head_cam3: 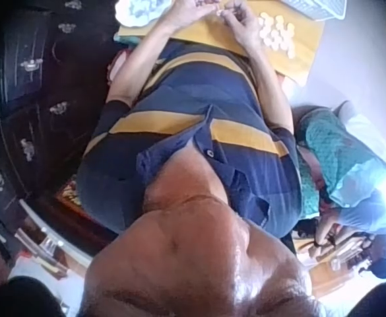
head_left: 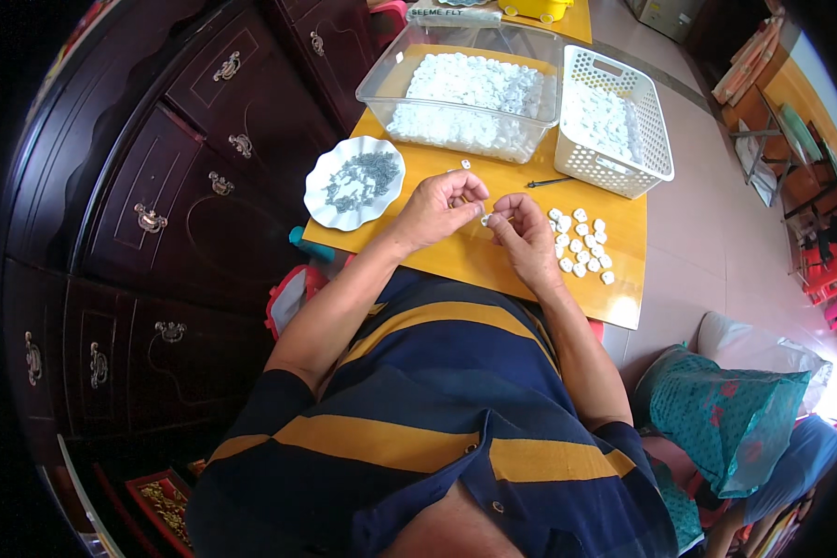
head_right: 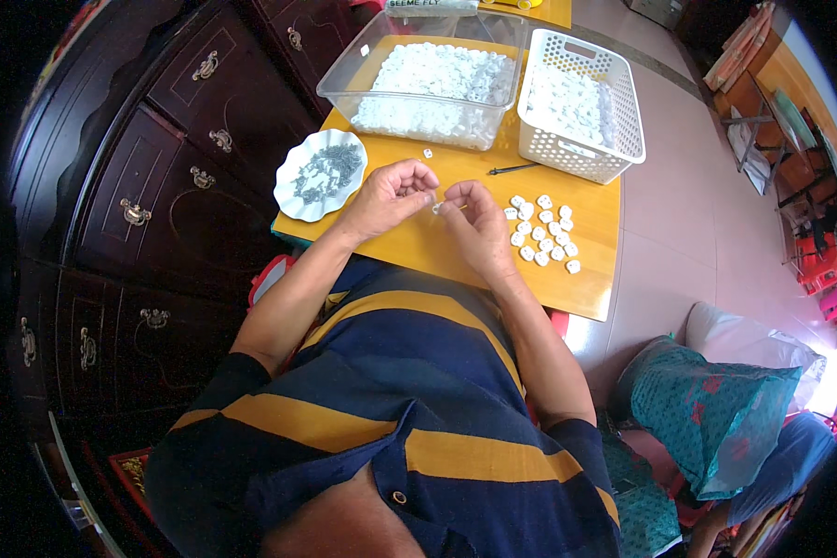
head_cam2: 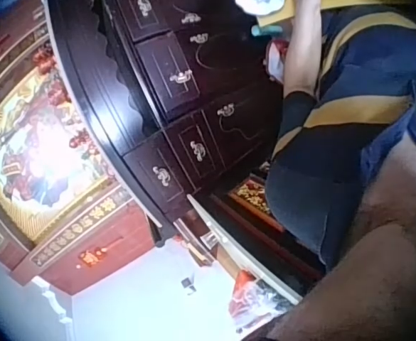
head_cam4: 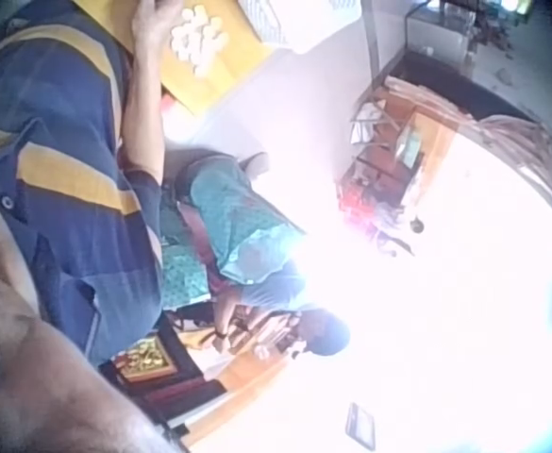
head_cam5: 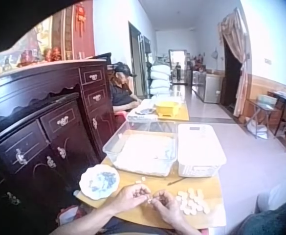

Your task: Sorting and inspecting small white plastic components at a manual workstation, placing them into a dish and basket.

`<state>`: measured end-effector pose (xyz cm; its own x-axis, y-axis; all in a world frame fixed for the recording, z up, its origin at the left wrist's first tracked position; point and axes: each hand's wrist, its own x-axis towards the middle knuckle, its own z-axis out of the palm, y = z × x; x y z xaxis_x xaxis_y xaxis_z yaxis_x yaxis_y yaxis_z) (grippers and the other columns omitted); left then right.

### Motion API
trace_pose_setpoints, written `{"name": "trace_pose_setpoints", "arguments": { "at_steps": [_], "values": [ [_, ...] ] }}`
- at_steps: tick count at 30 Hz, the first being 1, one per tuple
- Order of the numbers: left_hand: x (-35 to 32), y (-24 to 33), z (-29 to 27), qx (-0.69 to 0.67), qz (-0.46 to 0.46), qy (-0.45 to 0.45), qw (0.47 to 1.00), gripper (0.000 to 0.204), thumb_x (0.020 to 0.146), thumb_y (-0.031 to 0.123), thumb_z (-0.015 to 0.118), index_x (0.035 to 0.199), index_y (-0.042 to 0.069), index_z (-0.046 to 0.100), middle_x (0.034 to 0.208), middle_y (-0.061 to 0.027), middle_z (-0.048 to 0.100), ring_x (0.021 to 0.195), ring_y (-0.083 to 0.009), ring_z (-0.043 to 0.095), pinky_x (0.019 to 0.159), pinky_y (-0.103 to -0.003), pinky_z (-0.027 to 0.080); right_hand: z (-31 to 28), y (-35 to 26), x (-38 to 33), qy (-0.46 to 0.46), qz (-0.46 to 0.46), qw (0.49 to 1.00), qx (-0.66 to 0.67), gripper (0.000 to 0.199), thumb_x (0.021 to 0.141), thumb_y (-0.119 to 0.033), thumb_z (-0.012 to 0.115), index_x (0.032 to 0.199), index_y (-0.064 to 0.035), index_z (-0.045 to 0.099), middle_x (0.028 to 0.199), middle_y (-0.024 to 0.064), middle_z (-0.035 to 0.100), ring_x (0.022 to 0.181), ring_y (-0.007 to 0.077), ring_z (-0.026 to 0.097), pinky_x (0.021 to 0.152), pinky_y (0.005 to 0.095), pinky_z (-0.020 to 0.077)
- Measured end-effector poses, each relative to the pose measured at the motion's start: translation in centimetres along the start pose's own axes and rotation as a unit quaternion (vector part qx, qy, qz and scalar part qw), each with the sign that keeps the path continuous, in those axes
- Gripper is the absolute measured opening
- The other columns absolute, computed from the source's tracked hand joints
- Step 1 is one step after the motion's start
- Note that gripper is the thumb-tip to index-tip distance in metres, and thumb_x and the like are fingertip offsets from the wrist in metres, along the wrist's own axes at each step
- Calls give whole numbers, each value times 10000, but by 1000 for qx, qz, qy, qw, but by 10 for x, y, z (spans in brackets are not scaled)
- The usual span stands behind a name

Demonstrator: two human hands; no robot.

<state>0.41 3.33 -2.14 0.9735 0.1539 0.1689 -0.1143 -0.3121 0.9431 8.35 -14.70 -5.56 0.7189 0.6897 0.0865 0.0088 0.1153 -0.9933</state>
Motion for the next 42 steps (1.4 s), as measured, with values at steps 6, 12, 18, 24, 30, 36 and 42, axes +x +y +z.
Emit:
{"name": "trace_pose_setpoints", "arguments": {
  "at_steps": [6, 12, 18, 24, 30, 36, 42],
  "values": [
    [0, 2, 1, -1, 10, -5, 1000, 135, 908, 16, 677, 1036, 30, 638, 894, 31, 635, 788, -24, 587, 730, -193, 502, 0, 1, 0, -4, -8, 1000, -3, 159, 966, -63, 651, 1092, -44, 557, 916, -7, 604, 784, 59, 579, 678, 219, 497],
    [-2, 9, 2, 40, 26, 2, 999, 114, 894, 4, 676, 1005, 21, 659, 857, 36, 641, 759, -24, 579, 700, -194, 496, 0, 1, 0, 0, -16, 1000, -22, 153, 955, -45, 658, 1069, -44, 555, 882, -14, 604, 755, 54, 576, 665, 214, 489],
    [-4, 14, 10, 73, 44, 27, 996, 111, 874, -3, 674, 982, 21, 685, 785, 21, 654, 697, -23, 581, 632, -200, 487, 5, 4, 0, 17, -37, 999, 13, 138, 933, -24, 663, 1012, -54, 553, 855, -37, 587, 748, 28, 550, 654, 192, 457],
    [-3, 16, 1, 50, 36, 6, 998, 228, 890, 26, 671, 1118, 35, 674, 873, 31, 665, 759, -29, 586, 684, -203, 491, 9, -1, 0, 25, -18, 997, 67, 129, 925, -19, 662, 988, -62, 557, 839, -50, 580, 754, 14, 532, 655, 180, 438],
    [3, 2, -23, 36, -35, 24, 998, 254, 900, 45, 656, 1153, 29, 674, 892, 16, 670, 784, -42, 611, 693, -222, 499, 5, -3, 1, 49, -18, 997, 61, 127, 937, -33, 667, 1015, -60, 570, 858, -44, 586, 740, 25, 542, 650, 190, 454],
    [17, -29, -36, 368, -2, 105, 924, 192, 832, 129, 691, 1009, 59, 708, 916, -141, 699, 865, -327, 681, 769, -425, 542, -3, -4, 3, 69, -27, 995, 70, 134, 951, -46, 667, 1050, -58, 578, 883, -33, 597, 725, 39, 542, 644, 197, 458],
    [37, -29, -28, 445, -18, 85, 892, 195, 862, 195, 708, 1010, 68, 710, 951, -117, 695, 895, -318, 678, 769, -432, 533, -8, -3, 6, 76, -23, 996, 50, 165, 954, -60, 663, 1102, -46, 592, 905, -22, 616, 730, 42, 549, 649, 201, 461]
  ]
}}
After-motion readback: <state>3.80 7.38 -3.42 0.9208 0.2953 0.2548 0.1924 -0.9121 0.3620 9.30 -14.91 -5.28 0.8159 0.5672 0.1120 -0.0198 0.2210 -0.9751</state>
